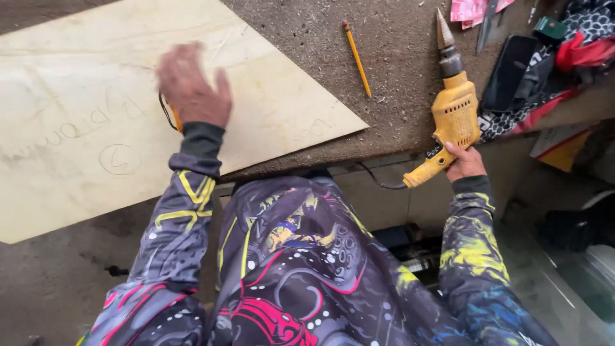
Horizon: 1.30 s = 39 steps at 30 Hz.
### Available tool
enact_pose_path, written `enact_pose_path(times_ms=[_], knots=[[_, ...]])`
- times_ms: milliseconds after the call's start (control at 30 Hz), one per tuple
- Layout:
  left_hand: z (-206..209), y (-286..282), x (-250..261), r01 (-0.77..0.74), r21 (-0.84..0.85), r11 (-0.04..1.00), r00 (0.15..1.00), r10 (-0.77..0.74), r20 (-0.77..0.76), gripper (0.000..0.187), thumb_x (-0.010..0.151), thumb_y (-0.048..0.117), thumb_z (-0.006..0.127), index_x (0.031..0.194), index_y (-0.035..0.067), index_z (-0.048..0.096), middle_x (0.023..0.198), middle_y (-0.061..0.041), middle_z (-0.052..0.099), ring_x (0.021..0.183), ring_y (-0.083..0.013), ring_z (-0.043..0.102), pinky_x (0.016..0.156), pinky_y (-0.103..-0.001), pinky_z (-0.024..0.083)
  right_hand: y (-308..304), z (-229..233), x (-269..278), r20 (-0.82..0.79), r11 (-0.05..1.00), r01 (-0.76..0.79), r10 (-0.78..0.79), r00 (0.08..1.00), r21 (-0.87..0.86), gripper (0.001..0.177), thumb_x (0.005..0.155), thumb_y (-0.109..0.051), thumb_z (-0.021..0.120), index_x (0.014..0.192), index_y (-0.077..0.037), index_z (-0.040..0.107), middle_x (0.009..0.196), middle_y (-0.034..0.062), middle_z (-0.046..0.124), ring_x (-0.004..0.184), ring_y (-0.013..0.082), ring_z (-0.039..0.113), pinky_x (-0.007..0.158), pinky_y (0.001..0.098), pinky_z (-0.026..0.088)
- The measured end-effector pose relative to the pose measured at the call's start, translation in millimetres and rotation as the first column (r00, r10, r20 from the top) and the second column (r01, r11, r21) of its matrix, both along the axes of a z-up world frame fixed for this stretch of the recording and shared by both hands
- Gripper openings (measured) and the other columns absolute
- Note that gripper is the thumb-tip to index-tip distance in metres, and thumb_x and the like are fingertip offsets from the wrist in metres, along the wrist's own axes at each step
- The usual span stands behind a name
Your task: Measuring wood panels with a tape measure and pencil, then drilling holes using a power drill
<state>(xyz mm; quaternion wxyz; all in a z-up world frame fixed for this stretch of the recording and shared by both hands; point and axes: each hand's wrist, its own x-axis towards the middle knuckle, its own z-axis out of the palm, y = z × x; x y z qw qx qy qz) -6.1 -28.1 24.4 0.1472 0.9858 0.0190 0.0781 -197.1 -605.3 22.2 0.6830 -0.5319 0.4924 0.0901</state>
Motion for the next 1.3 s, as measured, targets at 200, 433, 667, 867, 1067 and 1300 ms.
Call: enact_pose_path(times_ms=[200, 433, 667, 867, 1067, 1300], knots=[[-38.3, -91.4, -35.5, 0.524, -0.256, 0.813, 0.820, -0.562, -0.109, 0.073, 0.077, 0.039, 0.083, 0.137, 0.010, 0.053, 0.140, -0.021, 0.047, 0.128, -0.0391, 0.045, 0.101, -0.058, 0.039, 56.3, 28.3, -7.3, 0.134, 0.605, 0.264, -0.532, 0.836, 0.751, 0.061, 0.087, -0.009, 0.065, 0.141, 0.006, 0.042, 0.128, 0.0265, 0.048, 0.110, 0.0382, 0.048, 0.094, 0.0474, 0.045], [-69.8, -126.0, -21.3, 0.605, -0.181, 0.775, 0.790, -0.613, 0.018, 0.085, 0.069, 0.071, 0.086, 0.133, 0.018, 0.066, 0.142, -0.009, 0.055, 0.139, -0.0289, 0.045, 0.111, -0.048, 0.025, 102.3, 105.3, -2.2, 0.111, 0.548, 0.212, -0.497, 0.861, 0.809, 0.077, 0.084, 0.008, 0.065, 0.154, -0.001, 0.035, 0.144, 0.0247, 0.049, 0.102, 0.0248, 0.063, 0.096, 0.0360, 0.057], [-75.3, -132.5, -23.7, 0.565, -0.199, 0.801, 0.810, -0.584, -0.055, 0.088, 0.071, 0.083, 0.081, 0.129, 0.018, 0.064, 0.136, -0.007, 0.055, 0.133, -0.0277, 0.049, 0.109, -0.047, 0.026, 181.9, 266.6, 10.3, -0.213, 0.892, -0.381, 0.334, 0.918, -0.245, 0.084, 0.059, 0.007, 0.063, 0.141, 0.008, 0.047, 0.105, 0.0316, 0.070, 0.075, 0.0381, 0.072, 0.068, 0.0440, 0.057], [-58.6, -140.2, -9.1, 0.486, -0.240, 0.841, 0.850, -0.518, -0.093, 0.068, 0.064, 0.076, 0.087, 0.100, 0.022, 0.065, 0.124, -0.003, 0.057, 0.118, -0.0266, 0.049, 0.099, -0.044, 0.029, 246.6, 285.8, 42.2, -0.628, 0.583, -0.722, 0.415, 0.658, -0.372, 0.095, 0.066, -0.001, 0.064, 0.157, -0.015, 0.042, 0.129, 0.0063, 0.070, 0.085, 0.0198, 0.070, 0.074, 0.0335, 0.058], [-63.4, -138.2, -9.5, 0.503, -0.243, 0.829, 0.845, -0.531, -0.062, 0.074, 0.062, 0.079, 0.091, 0.105, 0.024, 0.066, 0.125, -0.003, 0.055, 0.119, -0.0271, 0.048, 0.098, -0.044, 0.029, 243.9, 281.4, 41.5, -0.581, 0.455, -0.790, 0.537, 0.611, -0.411, 0.097, 0.064, 0.000, 0.062, 0.158, -0.011, 0.042, 0.135, 0.0108, 0.068, 0.101, 0.0235, 0.071, 0.087, 0.0348, 0.057], [-58.9, -137.8, -7.6, 0.517, -0.228, 0.825, 0.844, -0.536, -0.027, 0.065, 0.072, 0.074, 0.086, 0.106, 0.022, 0.066, 0.125, -0.005, 0.055, 0.124, -0.0276, 0.049, 0.099, -0.045, 0.031, 240.1, 277.6, 34.3, -0.492, 0.384, -0.792, 0.631, 0.601, -0.475, 0.090, 0.068, -0.002, 0.064, 0.155, -0.004, 0.042, 0.142, 0.0155, 0.062, 0.118, 0.0296, 0.066, 0.100, 0.0385, 0.055]])
